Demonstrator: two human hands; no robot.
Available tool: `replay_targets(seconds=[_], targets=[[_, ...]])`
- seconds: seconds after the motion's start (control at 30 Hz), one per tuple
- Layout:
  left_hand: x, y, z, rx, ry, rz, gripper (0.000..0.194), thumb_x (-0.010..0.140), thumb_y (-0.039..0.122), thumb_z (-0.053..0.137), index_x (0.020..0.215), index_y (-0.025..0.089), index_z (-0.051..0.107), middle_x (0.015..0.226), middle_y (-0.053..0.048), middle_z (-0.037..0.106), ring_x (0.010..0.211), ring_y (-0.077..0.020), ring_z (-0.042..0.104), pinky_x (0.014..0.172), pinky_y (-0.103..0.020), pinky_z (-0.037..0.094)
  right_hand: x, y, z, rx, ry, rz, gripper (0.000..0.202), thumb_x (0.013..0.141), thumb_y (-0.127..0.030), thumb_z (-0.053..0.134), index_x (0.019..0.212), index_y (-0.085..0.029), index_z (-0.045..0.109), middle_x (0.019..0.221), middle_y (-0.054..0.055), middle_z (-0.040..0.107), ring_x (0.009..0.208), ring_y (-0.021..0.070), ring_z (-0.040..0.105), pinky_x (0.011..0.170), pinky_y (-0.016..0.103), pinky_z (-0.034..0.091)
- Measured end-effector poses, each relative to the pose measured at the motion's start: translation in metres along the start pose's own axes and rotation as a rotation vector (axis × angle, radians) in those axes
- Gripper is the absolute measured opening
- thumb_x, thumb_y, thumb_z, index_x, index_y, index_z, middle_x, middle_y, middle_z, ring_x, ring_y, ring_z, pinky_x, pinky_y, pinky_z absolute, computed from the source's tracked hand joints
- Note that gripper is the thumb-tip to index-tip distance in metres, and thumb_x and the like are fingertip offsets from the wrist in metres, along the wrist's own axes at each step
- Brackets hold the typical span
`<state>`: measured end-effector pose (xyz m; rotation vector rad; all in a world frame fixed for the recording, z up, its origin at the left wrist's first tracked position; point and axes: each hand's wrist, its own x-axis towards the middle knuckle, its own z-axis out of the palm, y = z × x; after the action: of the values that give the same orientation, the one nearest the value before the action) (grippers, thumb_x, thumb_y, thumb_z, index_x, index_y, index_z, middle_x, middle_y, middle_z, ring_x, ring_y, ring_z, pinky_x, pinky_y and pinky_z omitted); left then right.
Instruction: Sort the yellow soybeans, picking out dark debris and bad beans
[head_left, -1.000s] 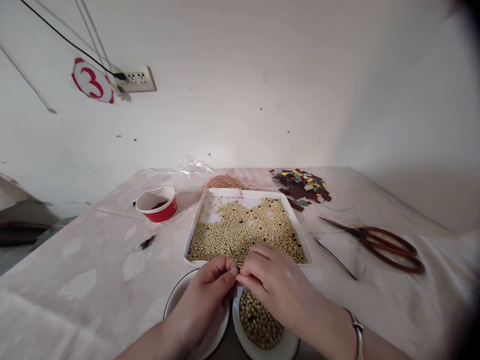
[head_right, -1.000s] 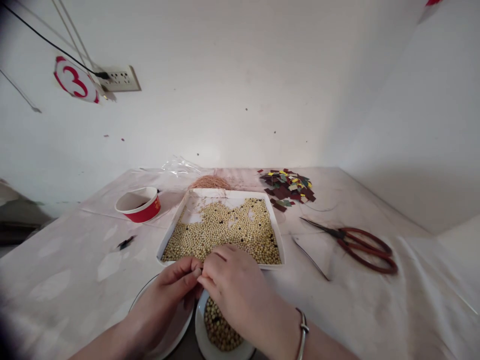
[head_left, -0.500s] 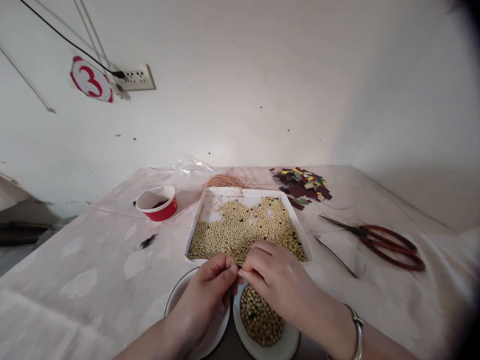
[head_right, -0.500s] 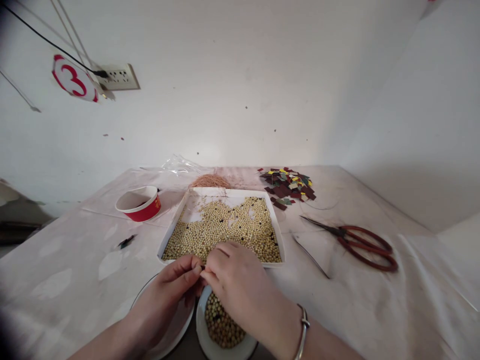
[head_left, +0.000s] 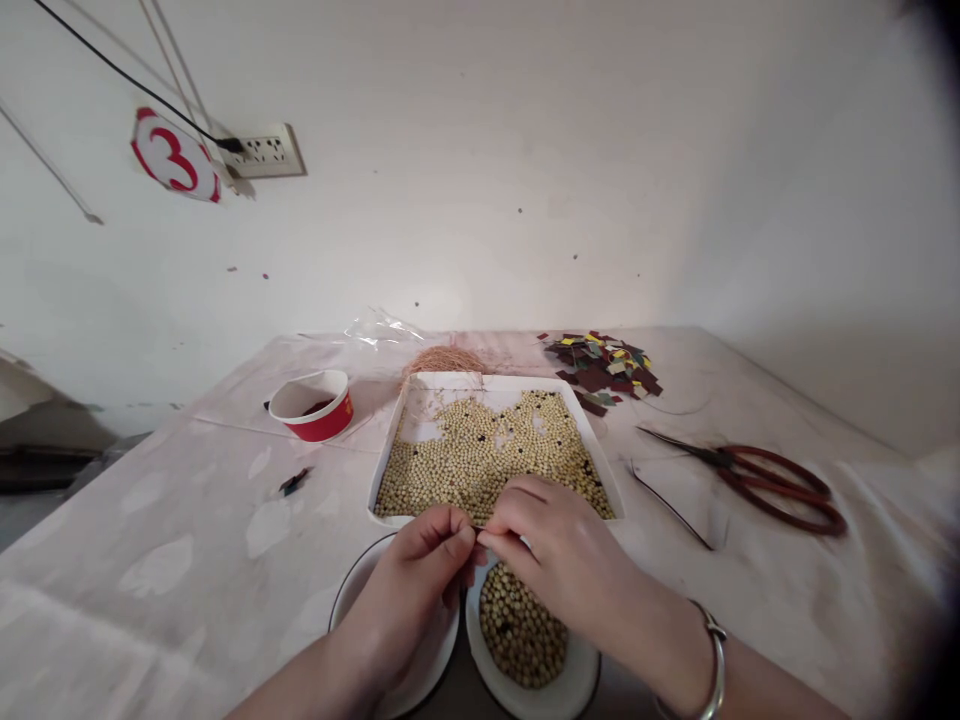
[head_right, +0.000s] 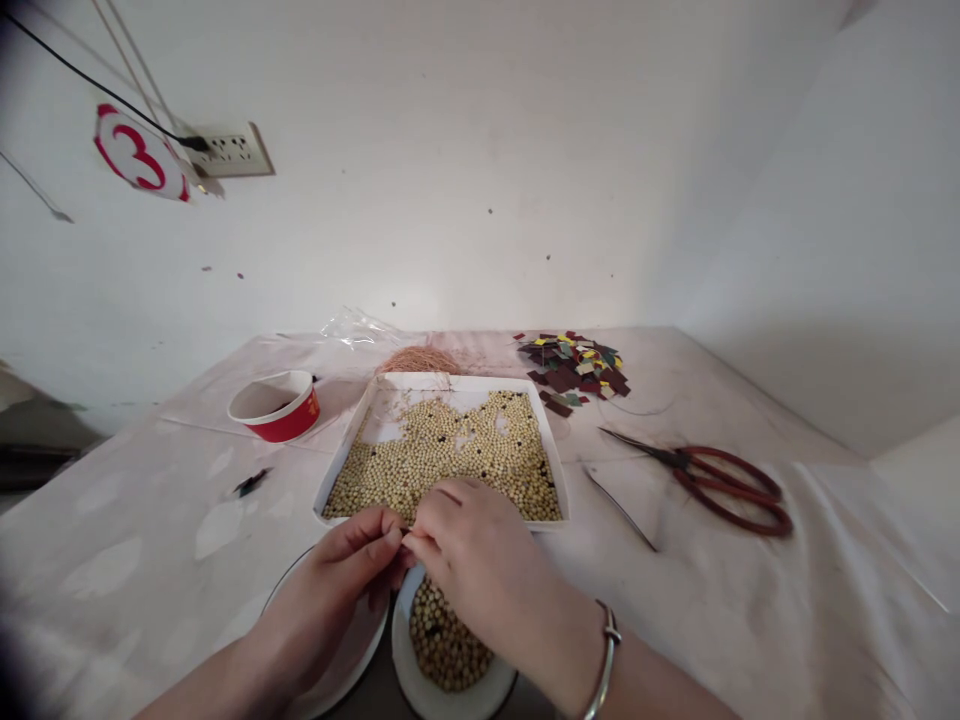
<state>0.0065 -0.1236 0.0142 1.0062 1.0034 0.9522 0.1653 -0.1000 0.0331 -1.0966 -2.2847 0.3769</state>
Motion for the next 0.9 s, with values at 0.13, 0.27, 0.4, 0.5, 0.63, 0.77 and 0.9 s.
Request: replay_targets(seconds=[0.13, 0.27, 0.4, 0.5, 0.63, 0.77, 0.9], targets=[[0.001, 0.000, 0.000, 0.020, -0.005, 0.000, 0.023, 0.084, 0.030, 0.052, 0.069, 0.014, 0.048, 0.058, 0.003, 0.045, 0.054, -0.0079, 0.034, 0.051, -0.023, 0.024, 0.000, 0.000, 0.001, 0.016, -0.001, -0.026, 0.014, 0.081, -0.017, 0.058, 0.069, -0.018, 0.051, 0.073, -0.002, 0.053, 0.072, 0.0134, 0.049, 0.065, 0.027, 0.036], [0.001, 0.000, -0.001, 0.020, -0.002, -0.002, 0.022, 0.085, 0.029, 0.051, 0.068, 0.014, 0.048, 0.060, 0.003, 0.046, 0.055, -0.0080, 0.035, 0.052, -0.023, 0.024, 0.000, 0.001, 0.001, 0.024, 0.002, 0.006, 0.015, 0.081, -0.017, 0.058, 0.069, -0.018, 0.051, 0.072, -0.002, 0.053, 0.071, 0.0132, 0.049, 0.065, 0.027, 0.036], [0.000, 0.001, -0.001, 0.028, -0.007, -0.001, 0.022, 0.084, 0.029, 0.052, 0.069, 0.015, 0.048, 0.059, 0.003, 0.045, 0.055, -0.0080, 0.034, 0.052, -0.022, 0.024, 0.000, -0.001, 0.000, 0.004, 0.000, -0.015, 0.013, 0.081, -0.018, 0.059, 0.070, -0.018, 0.052, 0.073, -0.002, 0.054, 0.072, 0.0137, 0.050, 0.064, 0.027, 0.036], [0.001, 0.001, 0.000, 0.025, 0.005, 0.002, 0.023, 0.084, 0.030, 0.052, 0.068, 0.015, 0.048, 0.058, 0.004, 0.043, 0.054, -0.0079, 0.033, 0.051, -0.022, 0.024, -0.001, -0.006, -0.002, -0.022, -0.016, -0.062, 0.011, 0.079, -0.018, 0.061, 0.072, -0.018, 0.053, 0.075, -0.001, 0.055, 0.073, 0.0138, 0.050, 0.064, 0.026, 0.035], [0.002, 0.000, 0.000, -0.055, 0.000, -0.018, 0.021, 0.083, 0.030, 0.053, 0.069, 0.015, 0.047, 0.057, 0.004, 0.042, 0.054, -0.0076, 0.033, 0.051, -0.021, 0.024, -0.006, -0.012, -0.004, -0.059, -0.157, -0.161, 0.009, 0.078, -0.018, 0.062, 0.073, -0.017, 0.055, 0.076, -0.001, 0.058, 0.068, 0.0120, 0.051, 0.061, 0.025, 0.035], [0.002, -0.001, -0.001, -0.052, 0.012, -0.027, 0.021, 0.083, 0.030, 0.053, 0.070, 0.015, 0.047, 0.058, 0.004, 0.044, 0.054, -0.0074, 0.034, 0.052, -0.021, 0.024, -0.009, -0.009, -0.010, -0.072, -0.256, -0.158, 0.008, 0.079, -0.020, 0.061, 0.073, -0.018, 0.056, 0.073, -0.003, 0.059, 0.064, 0.0109, 0.051, 0.059, 0.025, 0.034], [0.001, 0.000, 0.001, -0.030, 0.034, -0.047, 0.019, 0.083, 0.028, 0.053, 0.070, 0.015, 0.048, 0.062, 0.002, 0.050, 0.057, -0.0077, 0.037, 0.053, -0.021, 0.025, -0.002, 0.010, -0.025, -0.131, -0.228, -0.010, 0.012, 0.081, -0.018, 0.057, 0.069, -0.018, 0.057, 0.073, -0.002, 0.058, 0.068, 0.0116, 0.052, 0.061, 0.024, 0.035]])
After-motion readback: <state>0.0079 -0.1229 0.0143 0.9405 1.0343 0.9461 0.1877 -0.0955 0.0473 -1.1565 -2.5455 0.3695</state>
